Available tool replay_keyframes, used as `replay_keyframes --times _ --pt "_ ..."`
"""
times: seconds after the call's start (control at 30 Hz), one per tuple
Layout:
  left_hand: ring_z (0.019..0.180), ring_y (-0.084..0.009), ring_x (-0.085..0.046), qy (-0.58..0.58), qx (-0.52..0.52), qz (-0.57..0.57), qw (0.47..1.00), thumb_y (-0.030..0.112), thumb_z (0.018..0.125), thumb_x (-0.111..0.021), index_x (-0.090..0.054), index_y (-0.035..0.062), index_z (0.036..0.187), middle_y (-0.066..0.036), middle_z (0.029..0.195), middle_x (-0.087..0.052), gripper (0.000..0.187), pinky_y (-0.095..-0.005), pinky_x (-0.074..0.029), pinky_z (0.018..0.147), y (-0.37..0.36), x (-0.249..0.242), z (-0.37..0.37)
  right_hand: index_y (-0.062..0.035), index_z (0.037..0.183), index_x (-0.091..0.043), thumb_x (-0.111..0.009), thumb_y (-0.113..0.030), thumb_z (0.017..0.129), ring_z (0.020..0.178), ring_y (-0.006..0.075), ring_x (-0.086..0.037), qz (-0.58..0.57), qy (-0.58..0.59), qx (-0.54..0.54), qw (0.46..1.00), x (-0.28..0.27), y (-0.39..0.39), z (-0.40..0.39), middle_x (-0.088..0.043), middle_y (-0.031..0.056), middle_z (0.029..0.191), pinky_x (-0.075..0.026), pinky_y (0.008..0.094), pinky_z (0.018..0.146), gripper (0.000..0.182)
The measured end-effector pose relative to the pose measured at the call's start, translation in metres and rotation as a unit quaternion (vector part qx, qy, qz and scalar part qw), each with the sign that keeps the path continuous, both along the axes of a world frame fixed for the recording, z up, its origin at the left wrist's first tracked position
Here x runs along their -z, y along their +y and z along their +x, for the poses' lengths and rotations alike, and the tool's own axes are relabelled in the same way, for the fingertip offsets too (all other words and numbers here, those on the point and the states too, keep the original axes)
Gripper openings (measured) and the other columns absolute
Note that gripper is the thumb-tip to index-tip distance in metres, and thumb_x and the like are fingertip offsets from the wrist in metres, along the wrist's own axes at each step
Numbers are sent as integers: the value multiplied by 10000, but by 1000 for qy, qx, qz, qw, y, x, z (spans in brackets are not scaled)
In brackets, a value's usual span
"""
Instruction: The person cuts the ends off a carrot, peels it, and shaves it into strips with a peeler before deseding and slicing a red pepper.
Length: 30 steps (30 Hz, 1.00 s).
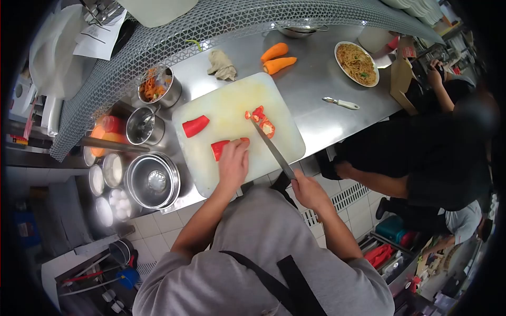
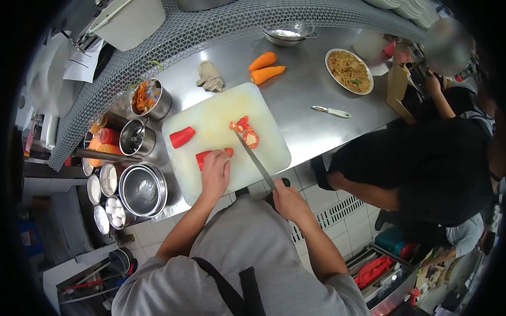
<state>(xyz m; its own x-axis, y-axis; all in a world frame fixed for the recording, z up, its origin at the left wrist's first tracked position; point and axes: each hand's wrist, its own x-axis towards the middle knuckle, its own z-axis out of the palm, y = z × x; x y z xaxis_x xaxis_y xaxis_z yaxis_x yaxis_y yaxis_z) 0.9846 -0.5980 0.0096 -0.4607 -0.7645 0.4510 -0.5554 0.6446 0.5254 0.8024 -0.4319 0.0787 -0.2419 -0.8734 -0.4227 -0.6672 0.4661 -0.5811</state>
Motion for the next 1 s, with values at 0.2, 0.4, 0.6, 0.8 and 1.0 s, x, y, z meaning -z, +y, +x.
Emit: replay_keyframes --times 0.2,0.4,0.6,0.8,1.0 --pt "1007 -361 -585 -88 35 37 995 -43 821 -584 -652 -21 1065 -186 1119 -605 255 -422 -497 856 -27 11 -31 -31 1147 -434 -470 -173 965 913 510 -589 46 4 10 999 -2 13 0 -637 314 927 -445 586 815 233" --pt "830 -391 -628 -65 50 142 987 9 817 -652 -621 -32 911 -211 907 -618 107 -452 -524 707 -36 2 -34 -18 1126 -450 -460 -169 962 936 498 -607 55 -9 26 998 5 18 15 -646 311 936 -469 568 826 224" --pt "739 -375 -630 -23 70 153 986 -7 803 -683 -595 -28 865 -198 843 -600 109 -450 -516 642 -35 10 -36 -7 1107 -470 -453 -104 921 880 502 -626 43 2 36 998 -1 16 22 -655 303 916 -493 557 805 211" --pt "721 -352 -624 7 62 151 987 -46 788 -662 -590 -21 848 -187 836 -597 98 -426 -514 621 -30 8 -39 -10 1079 -447 -458 -124 941 838 502 -617 53 28 18 998 -13 14 24 -643 304 861 -476 577 752 179" --pt "720 -363 -612 11 59 126 990 -48 786 -651 -586 -18 859 -195 833 -585 102 -436 -507 617 -28 12 -35 -4 1106 -455 -450 -81 909 885 509 -616 57 7 4 998 29 -3 29 -638 326 914 -482 569 804 212"
